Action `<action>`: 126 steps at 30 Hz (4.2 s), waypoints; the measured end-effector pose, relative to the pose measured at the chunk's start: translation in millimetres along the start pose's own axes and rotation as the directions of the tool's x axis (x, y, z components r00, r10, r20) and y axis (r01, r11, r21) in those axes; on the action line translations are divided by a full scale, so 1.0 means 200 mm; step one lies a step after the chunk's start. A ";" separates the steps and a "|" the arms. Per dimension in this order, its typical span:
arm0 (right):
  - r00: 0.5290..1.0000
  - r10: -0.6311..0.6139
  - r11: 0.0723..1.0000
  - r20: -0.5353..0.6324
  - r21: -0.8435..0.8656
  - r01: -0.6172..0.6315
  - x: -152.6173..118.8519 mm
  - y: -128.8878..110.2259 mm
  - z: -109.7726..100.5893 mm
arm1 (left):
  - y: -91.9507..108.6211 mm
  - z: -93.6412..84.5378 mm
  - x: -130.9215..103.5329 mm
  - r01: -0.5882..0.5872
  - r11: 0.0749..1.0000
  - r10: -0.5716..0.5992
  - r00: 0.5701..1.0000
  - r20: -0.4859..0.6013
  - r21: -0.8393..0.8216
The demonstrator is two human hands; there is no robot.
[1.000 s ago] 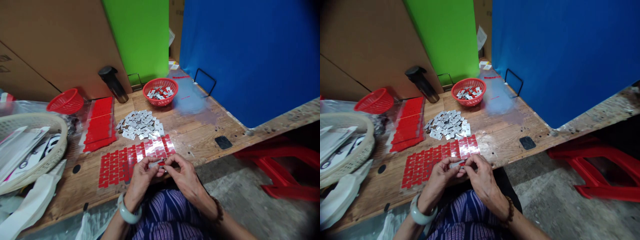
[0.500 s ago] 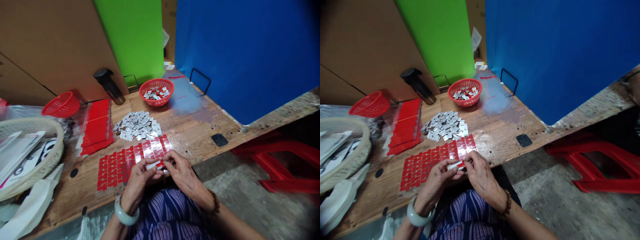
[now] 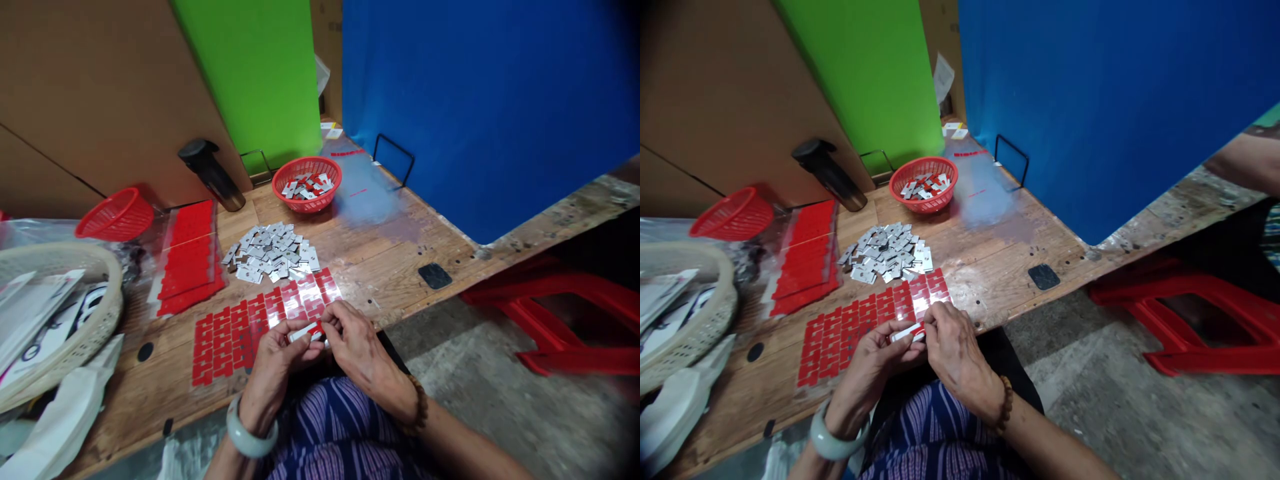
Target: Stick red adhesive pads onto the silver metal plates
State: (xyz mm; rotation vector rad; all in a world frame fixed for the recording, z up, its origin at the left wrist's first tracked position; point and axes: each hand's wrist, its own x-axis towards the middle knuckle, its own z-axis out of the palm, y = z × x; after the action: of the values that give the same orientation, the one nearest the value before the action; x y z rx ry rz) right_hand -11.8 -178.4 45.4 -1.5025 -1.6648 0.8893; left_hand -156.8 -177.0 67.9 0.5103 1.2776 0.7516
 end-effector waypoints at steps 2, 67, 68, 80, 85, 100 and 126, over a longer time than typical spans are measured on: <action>1.000 -0.002 1.000 0.003 0.000 0.002 0.00 0.00 0.00 | 0.00 0.00 0.00 -0.005 1.000 0.005 1.000 0.001 0.013; 0.875 0.061 0.850 0.479 0.436 -0.297 0.23 -0.05 0.08 | -0.03 -0.16 0.06 -0.215 0.976 0.212 0.975 -0.072 -0.035; 0.878 0.057 0.861 0.476 0.421 -0.285 0.28 -0.04 0.06 | -0.04 -0.17 0.08 -0.220 0.975 0.217 0.973 -0.078 -0.027; 0.877 0.470 0.604 0.099 0.688 -0.402 1.23 0.06 -0.17 | -0.11 -0.28 0.19 -0.252 0.967 0.255 0.955 -0.150 0.036; 0.847 0.516 0.551 0.123 0.709 -0.439 1.30 0.06 -0.19 | -0.11 -0.28 0.18 -0.225 0.973 0.232 0.957 -0.174 0.058; 0.868 0.470 0.567 0.160 0.699 -0.436 0.82 0.13 -0.64 | -0.07 -0.25 0.14 -0.208 0.974 0.222 0.956 -0.193 0.090; 0.963 0.167 0.867 0.213 0.432 -0.246 0.10 0.03 -0.25 | 0.00 0.00 0.07 -0.131 0.991 0.131 0.980 0.150 -0.006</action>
State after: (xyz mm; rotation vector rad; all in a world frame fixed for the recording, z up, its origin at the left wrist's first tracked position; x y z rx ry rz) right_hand 33.4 -157.3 67.3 -1.3149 -1.2914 1.4497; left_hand -154.9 -166.3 58.3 0.6475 1.1138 0.8052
